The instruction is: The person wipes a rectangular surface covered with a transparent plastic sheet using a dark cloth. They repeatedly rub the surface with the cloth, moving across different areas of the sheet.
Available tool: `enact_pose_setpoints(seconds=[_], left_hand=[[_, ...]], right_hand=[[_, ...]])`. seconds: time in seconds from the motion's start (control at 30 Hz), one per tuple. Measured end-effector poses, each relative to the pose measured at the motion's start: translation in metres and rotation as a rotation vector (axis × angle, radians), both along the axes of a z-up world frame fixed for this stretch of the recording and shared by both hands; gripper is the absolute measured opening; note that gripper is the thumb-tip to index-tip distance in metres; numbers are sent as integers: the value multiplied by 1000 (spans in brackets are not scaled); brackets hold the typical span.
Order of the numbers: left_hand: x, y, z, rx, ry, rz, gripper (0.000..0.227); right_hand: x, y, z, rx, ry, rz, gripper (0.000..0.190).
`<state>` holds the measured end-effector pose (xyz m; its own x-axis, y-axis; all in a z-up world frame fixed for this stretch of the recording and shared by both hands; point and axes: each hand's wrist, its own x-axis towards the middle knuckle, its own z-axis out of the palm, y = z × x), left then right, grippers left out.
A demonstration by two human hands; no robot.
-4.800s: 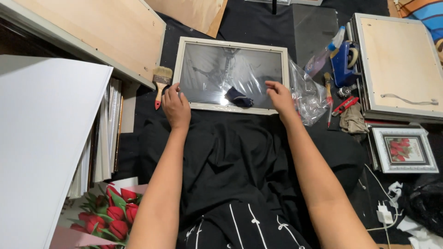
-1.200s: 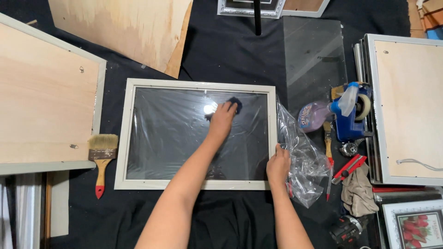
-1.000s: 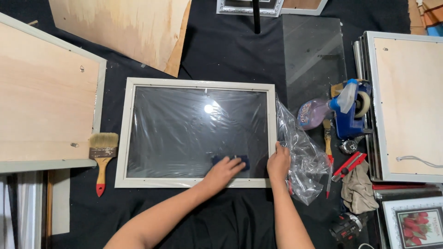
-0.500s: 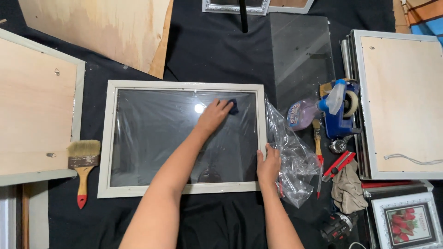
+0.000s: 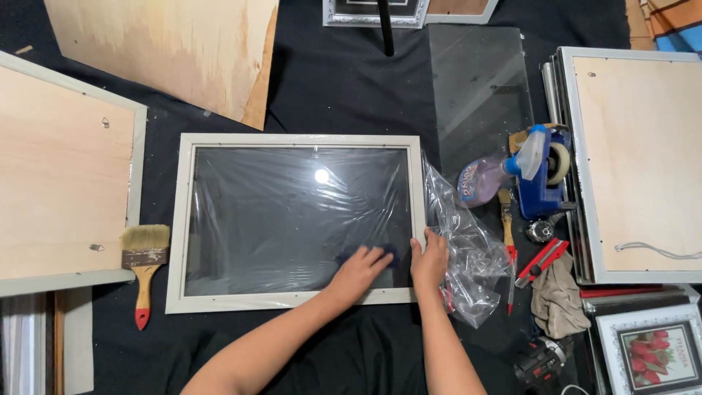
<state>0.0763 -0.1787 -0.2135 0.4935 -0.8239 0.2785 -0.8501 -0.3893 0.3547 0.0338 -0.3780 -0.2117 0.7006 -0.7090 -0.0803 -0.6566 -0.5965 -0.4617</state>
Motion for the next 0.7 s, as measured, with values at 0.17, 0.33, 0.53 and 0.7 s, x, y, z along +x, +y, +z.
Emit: enact_pose_setpoints(seconds=[0.17, 0.33, 0.53, 0.7], left_hand=[[20, 1, 3, 2, -181, -47, 29], [133, -47, -34, -22, -206, 190, 34], [191, -113, -45, -156, -373, 485, 25], [189, -144, -48, -195, -505, 388, 21]], right_hand=[[-1, 5, 6, 26, 11, -23, 41], [2, 6, 10, 57, 24, -41, 40], [4, 11, 18, 64, 50, -50, 40], [6, 11, 20, 71, 43, -42, 39]])
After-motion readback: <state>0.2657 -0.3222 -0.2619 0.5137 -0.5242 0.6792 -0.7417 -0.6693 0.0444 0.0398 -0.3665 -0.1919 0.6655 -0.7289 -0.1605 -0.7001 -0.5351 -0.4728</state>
